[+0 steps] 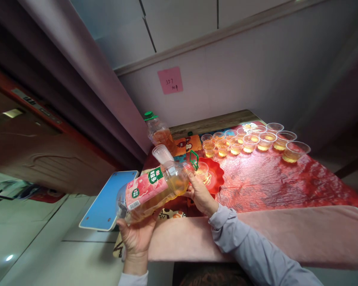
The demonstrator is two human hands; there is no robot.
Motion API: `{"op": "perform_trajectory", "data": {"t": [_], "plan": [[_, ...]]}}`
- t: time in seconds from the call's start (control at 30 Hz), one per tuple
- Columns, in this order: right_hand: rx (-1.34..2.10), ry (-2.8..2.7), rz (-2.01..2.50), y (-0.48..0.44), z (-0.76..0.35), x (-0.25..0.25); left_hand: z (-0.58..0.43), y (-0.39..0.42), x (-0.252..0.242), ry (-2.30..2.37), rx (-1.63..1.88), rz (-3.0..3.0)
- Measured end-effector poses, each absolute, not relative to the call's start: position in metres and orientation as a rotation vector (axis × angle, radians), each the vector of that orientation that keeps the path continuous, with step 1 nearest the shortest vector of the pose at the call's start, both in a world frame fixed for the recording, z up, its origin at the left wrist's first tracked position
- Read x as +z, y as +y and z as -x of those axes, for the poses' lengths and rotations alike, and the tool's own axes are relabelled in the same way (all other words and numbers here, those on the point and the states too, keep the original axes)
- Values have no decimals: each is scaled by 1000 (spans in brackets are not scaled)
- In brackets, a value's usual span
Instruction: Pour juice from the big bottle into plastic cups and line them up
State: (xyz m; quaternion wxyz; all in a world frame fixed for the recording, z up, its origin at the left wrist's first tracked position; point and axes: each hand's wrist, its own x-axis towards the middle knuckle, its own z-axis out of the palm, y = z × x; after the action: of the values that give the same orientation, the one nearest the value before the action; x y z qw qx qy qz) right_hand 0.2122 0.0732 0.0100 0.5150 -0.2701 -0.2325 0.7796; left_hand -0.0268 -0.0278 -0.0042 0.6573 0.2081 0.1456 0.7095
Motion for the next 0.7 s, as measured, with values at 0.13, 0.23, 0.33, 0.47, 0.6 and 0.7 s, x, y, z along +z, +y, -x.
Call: {"op": "perform_trajectory", "data": {"t": [0.13,0.23,0.33,0.47,0.6,0.7], "plan": [[1864,-556,651,73,-212,10,25,-28,-5,335,1624,-467],[1861,-559,649,74,-212,8,23,-27,-4,359,1617,-483],[1864,-553,657,74,-212,8,22,-27,-4,351,1625,-488],[1870,-540,659,74,-212,9,24,-27,-4,377,1615,-491],[1869,-547,653,73,-212,9,28,-27,-7,410,1618,-484],[1868,-539,653,74,-212,9,29,-27,-7,421,1624,-487]]}}
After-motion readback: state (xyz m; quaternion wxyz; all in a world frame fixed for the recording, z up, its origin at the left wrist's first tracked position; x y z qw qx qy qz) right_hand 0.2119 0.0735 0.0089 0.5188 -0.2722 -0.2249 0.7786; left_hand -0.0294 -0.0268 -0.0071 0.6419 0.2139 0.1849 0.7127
